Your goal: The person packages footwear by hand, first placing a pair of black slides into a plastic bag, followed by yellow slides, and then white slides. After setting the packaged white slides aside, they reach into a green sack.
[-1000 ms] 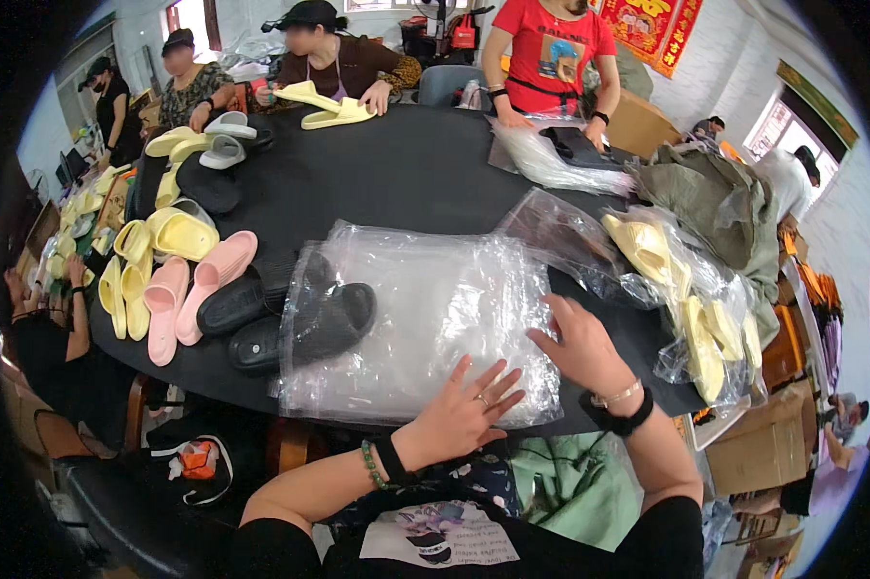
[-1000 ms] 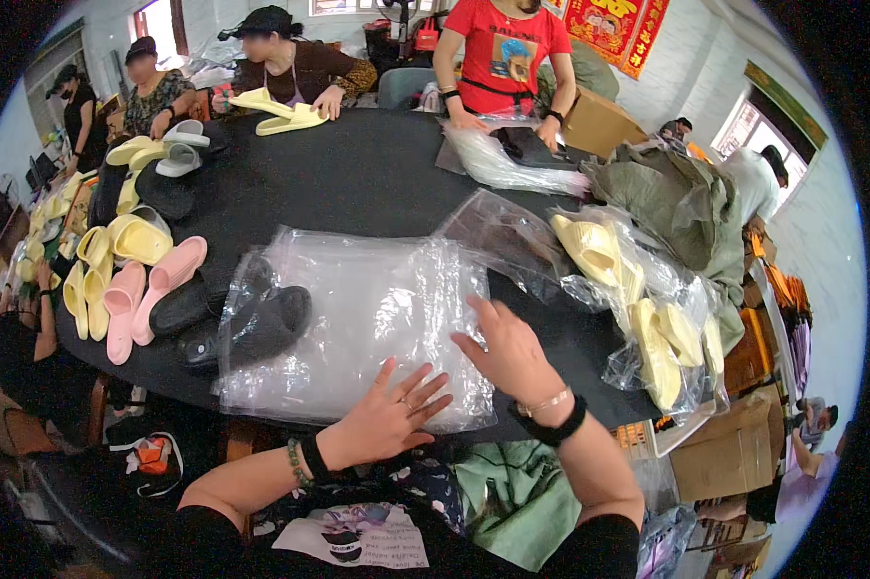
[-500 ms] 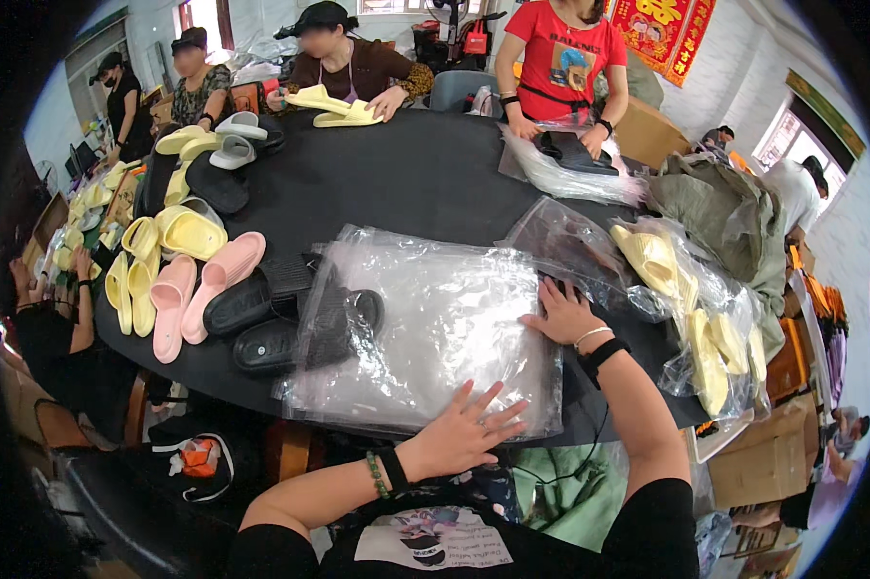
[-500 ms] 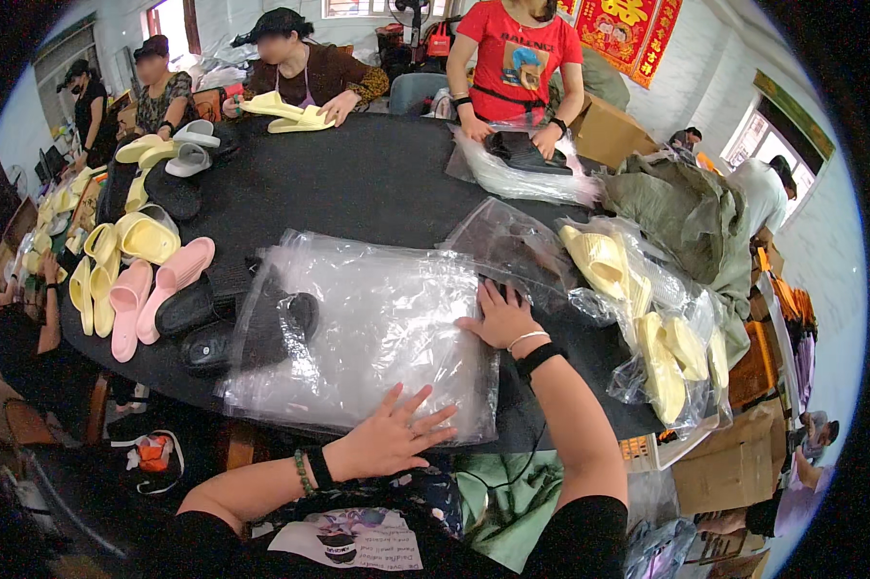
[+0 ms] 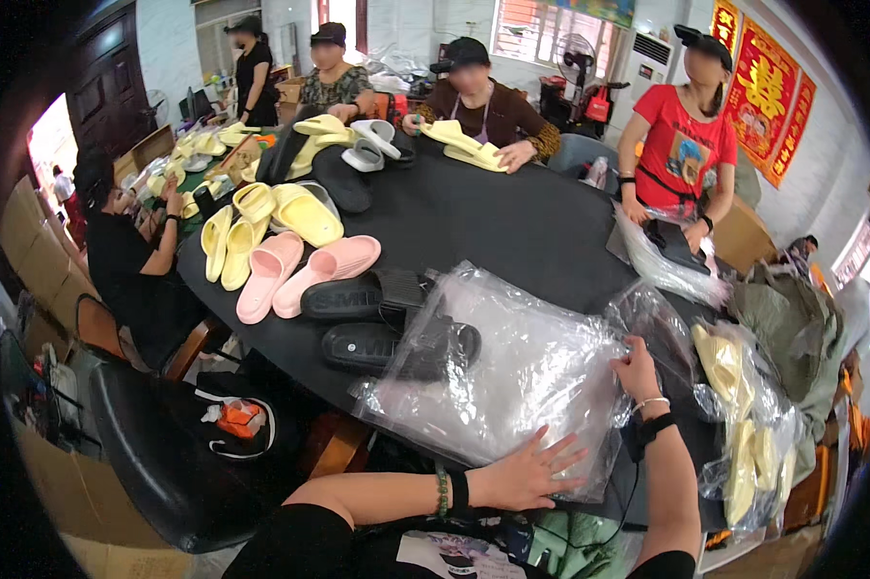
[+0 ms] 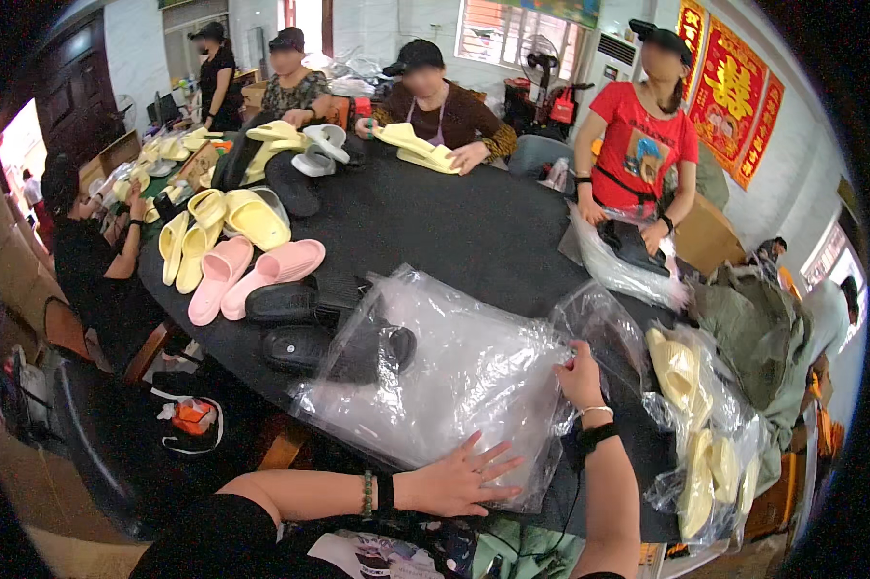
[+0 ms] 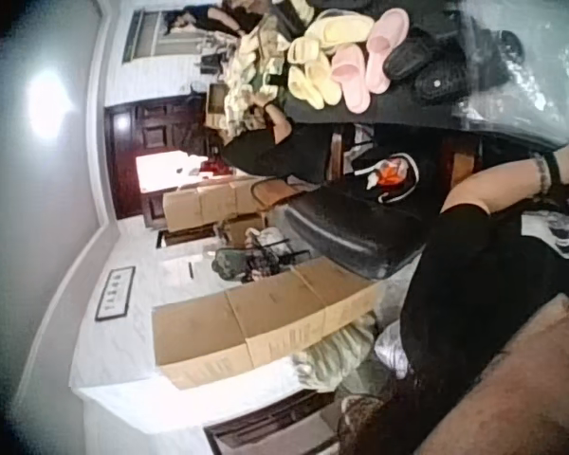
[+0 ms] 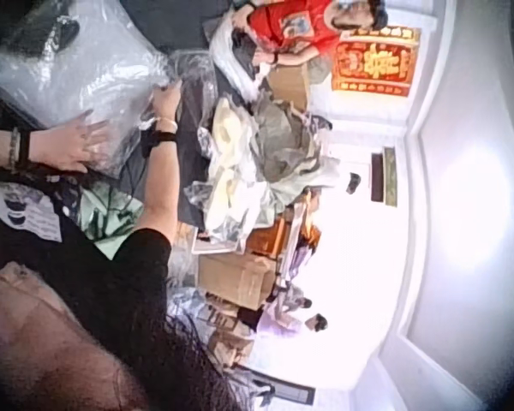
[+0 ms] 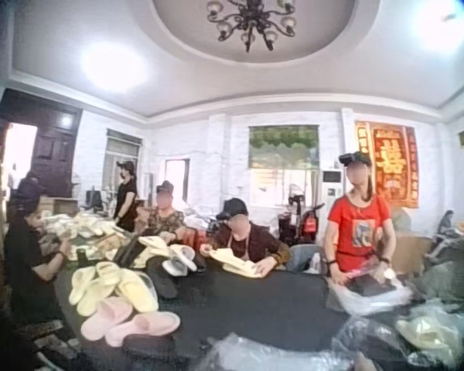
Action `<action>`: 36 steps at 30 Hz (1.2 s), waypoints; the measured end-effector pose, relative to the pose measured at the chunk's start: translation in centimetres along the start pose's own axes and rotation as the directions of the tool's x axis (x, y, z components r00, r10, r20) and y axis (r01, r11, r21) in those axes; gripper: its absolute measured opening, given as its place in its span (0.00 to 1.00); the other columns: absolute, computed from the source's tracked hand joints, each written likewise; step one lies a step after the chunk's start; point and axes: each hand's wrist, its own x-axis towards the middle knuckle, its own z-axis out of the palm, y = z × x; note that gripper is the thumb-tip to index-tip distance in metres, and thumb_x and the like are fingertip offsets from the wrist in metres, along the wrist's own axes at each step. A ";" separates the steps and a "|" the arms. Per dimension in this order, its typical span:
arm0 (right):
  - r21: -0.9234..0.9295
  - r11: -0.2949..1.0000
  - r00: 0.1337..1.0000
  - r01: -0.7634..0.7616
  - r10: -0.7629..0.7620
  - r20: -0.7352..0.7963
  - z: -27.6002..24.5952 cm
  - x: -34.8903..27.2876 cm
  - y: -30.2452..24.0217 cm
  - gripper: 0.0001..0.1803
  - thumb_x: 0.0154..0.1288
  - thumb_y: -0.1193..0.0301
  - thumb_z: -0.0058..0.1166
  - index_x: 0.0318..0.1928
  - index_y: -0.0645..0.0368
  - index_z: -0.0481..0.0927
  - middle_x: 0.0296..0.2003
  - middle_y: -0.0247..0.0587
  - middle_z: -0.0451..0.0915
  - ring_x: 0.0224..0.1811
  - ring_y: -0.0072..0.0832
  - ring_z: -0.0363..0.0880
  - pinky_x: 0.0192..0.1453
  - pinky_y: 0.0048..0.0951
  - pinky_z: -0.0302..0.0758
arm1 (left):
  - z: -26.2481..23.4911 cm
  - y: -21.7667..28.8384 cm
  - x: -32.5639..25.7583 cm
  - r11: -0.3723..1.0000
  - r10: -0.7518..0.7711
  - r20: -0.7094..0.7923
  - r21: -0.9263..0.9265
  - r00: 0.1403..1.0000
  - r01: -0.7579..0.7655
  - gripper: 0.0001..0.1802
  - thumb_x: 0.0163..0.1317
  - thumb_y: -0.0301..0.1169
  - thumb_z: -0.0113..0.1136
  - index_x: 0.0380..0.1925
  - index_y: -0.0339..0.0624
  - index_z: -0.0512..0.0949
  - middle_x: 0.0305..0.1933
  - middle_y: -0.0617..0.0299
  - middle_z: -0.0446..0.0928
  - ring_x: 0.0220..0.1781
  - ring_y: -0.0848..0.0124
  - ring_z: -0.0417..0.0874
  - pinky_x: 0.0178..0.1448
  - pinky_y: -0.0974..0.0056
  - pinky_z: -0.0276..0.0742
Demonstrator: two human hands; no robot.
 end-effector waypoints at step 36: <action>-0.224 0.763 0.787 0.606 -0.536 0.305 -7.0 -19.4 -8.0 0.21 0.53 0.76 0.58 0.50 0.54 0.84 0.47 0.37 0.78 0.53 0.37 0.75 0.60 0.38 0.70 | -3.2 -5.5 -4.1 0.862 -0.431 -0.169 0.212 0.887 0.460 0.32 0.70 0.51 0.53 0.72 0.58 0.65 0.79 0.49 0.54 0.80 0.42 0.48 0.75 0.27 0.40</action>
